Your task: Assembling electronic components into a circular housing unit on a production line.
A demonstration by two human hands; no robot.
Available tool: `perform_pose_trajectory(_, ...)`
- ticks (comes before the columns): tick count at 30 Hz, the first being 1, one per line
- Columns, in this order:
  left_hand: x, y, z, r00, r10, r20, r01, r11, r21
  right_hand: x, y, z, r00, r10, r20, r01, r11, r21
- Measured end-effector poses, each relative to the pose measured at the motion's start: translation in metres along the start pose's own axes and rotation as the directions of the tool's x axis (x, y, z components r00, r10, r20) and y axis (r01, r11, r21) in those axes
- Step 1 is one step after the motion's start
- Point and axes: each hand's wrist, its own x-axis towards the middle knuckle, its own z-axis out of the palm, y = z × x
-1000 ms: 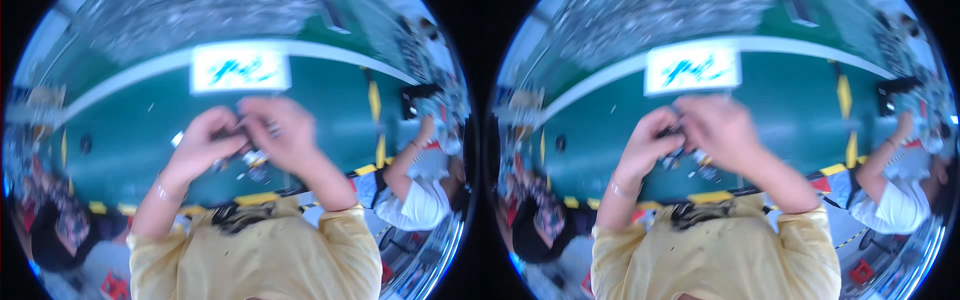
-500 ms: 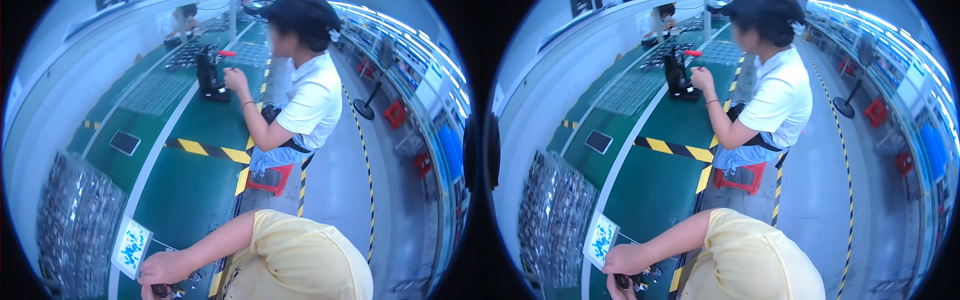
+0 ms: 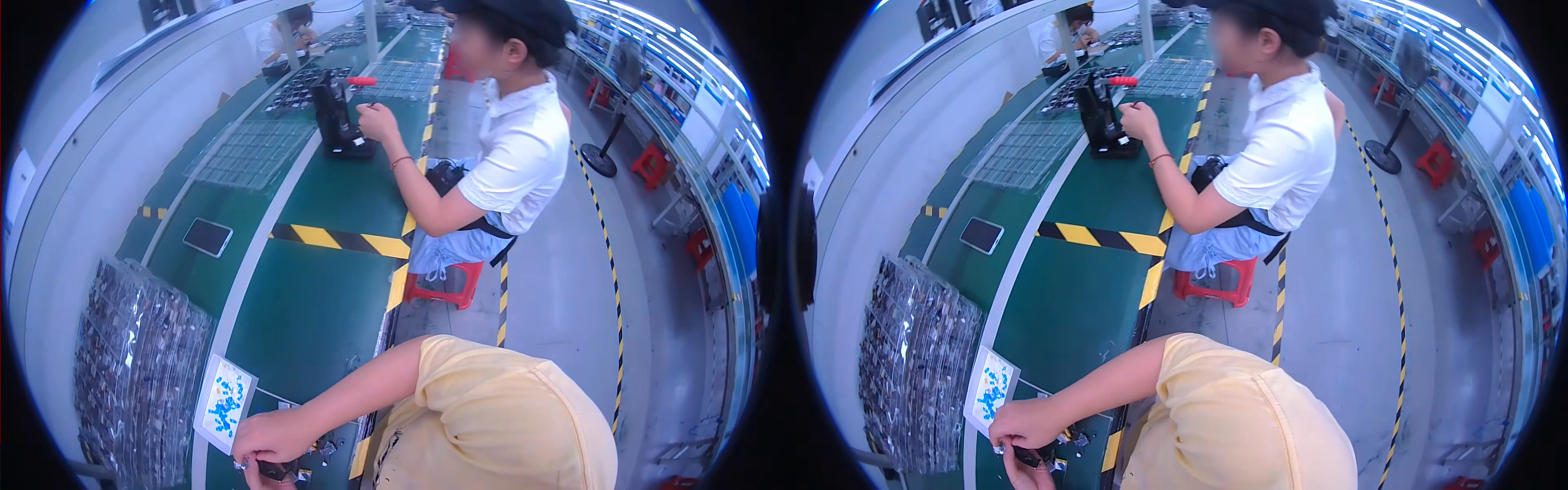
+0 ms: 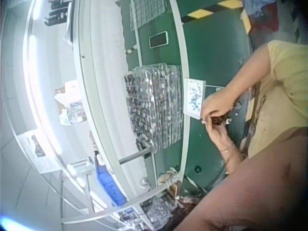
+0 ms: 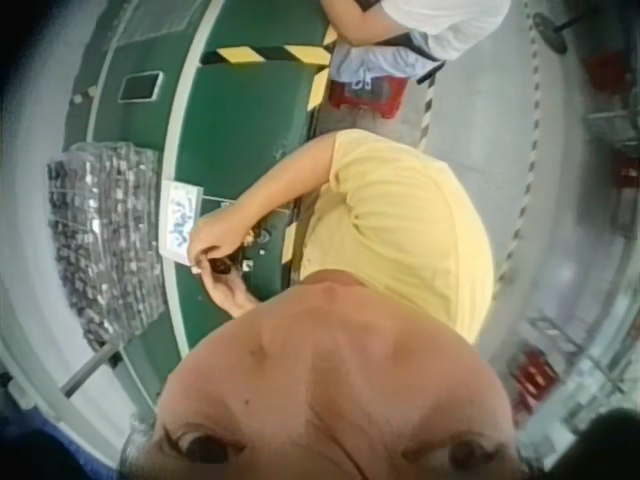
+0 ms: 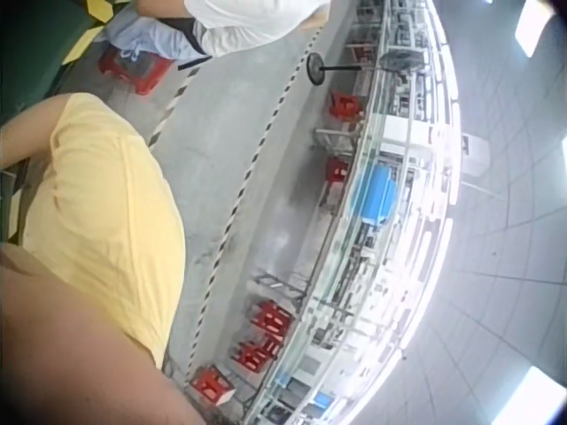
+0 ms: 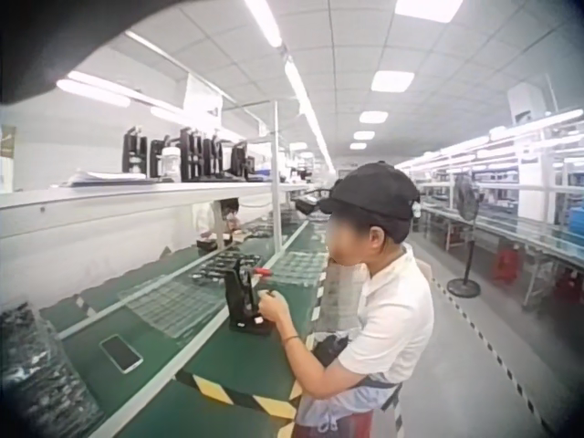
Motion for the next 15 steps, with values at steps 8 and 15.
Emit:
perform_pose_trajectory(8,0.005,-0.010,-0.020,0.989,0.145,0.025,-0.146,0.989,0.035,0.000,-0.012,-0.003,0.999,0.037,0.024,-0.037,0.999,0.026)
perform_pose_trajectory(15,0.002,-0.009,-0.019,0.997,0.062,-0.042,-0.063,0.998,-0.019,0.004,-0.007,-0.012,0.883,0.469,0.038,-0.456,0.833,0.313)
